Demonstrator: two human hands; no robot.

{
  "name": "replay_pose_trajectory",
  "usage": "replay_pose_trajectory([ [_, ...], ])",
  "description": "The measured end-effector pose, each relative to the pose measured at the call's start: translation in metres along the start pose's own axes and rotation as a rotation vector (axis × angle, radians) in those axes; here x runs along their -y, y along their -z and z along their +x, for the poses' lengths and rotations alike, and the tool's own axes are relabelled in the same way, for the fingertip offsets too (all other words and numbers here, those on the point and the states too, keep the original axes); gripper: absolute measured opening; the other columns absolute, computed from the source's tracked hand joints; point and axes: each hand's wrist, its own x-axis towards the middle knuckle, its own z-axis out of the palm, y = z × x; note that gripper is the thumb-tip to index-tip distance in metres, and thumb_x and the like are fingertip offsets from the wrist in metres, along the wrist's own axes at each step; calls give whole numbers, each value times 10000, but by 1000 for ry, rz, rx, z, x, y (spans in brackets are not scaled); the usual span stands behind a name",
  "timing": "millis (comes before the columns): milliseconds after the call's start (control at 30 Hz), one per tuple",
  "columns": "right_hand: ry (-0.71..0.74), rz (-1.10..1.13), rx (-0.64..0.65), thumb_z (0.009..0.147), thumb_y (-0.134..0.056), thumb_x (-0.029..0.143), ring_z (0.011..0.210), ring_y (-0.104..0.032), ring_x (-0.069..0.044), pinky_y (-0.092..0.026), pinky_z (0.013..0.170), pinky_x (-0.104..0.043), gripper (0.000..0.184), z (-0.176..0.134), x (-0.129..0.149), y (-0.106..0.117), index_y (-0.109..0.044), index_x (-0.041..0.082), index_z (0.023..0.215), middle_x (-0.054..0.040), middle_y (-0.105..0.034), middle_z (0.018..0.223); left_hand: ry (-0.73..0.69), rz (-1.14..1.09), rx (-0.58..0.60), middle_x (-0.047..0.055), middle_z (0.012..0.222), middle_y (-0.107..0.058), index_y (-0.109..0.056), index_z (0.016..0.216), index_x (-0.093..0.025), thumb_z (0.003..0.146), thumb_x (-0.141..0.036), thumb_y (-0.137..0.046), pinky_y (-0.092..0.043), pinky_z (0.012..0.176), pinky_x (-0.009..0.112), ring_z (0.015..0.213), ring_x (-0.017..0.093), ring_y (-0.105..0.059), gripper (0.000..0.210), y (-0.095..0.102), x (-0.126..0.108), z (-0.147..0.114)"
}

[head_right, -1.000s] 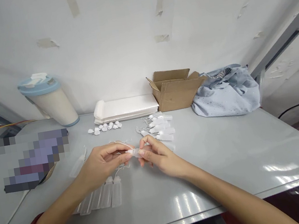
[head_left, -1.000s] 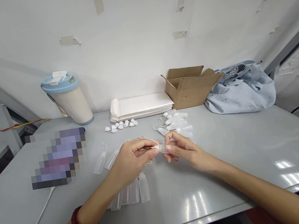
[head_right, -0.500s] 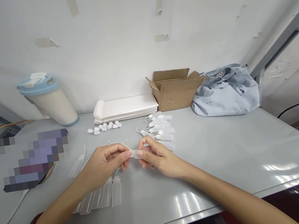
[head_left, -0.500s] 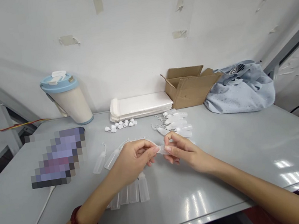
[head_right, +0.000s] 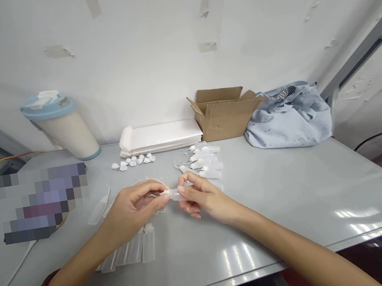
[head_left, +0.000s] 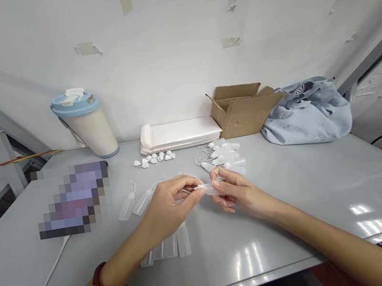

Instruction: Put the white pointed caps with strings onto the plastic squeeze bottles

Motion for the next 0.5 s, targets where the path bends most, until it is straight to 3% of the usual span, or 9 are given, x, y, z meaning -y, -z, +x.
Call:
replay_pose_trajectory([
  [133, 103, -266, -6, 929, -468, 388, 543, -410, -84, -338, 521, -208, 199, -3, -2, -3, -381, 221, 865, 59, -488, 617, 87, 63, 130, 12, 751, -646, -656, 797, -165, 907, -360, -471, -497, 631, 242, 702, 146, -609, 290, 0, 2, 1],
  [233, 212, -528, -58, 933, -461, 351, 582, -462, -101, -374, 552, -228, 157, -4, -6, -3, -391, 217, 892, 29, -538, 678, 119, 56, 135, -12, 652, -591, -612, 717, -159, 896, -389, -484, -461, 572, 224, 608, 122, -573, 319, 1, 2, 2],
  [400, 695, -1055, -238, 905, -522, 279, 607, -524, -125, -431, 532, -240, 157, -2, -14, 0, -468, 191, 1023, -43, -602, 826, 201, -73, 135, -26, 565, -547, -554, 615, -153, 887, -431, -491, -434, 538, 210, 522, 96, -531, 393, 4, 1, 4],
  [500, 908, -1167, -292, 916, -515, 243, 651, -572, -149, -474, 567, -256, 172, -2, -17, 0, -480, 184, 1074, -54, -620, 816, 280, -187, 227, -20, 542, -546, -568, 625, -147, 883, -490, -474, -430, 513, 224, 482, 99, -525, 439, 6, 1, 5],
])
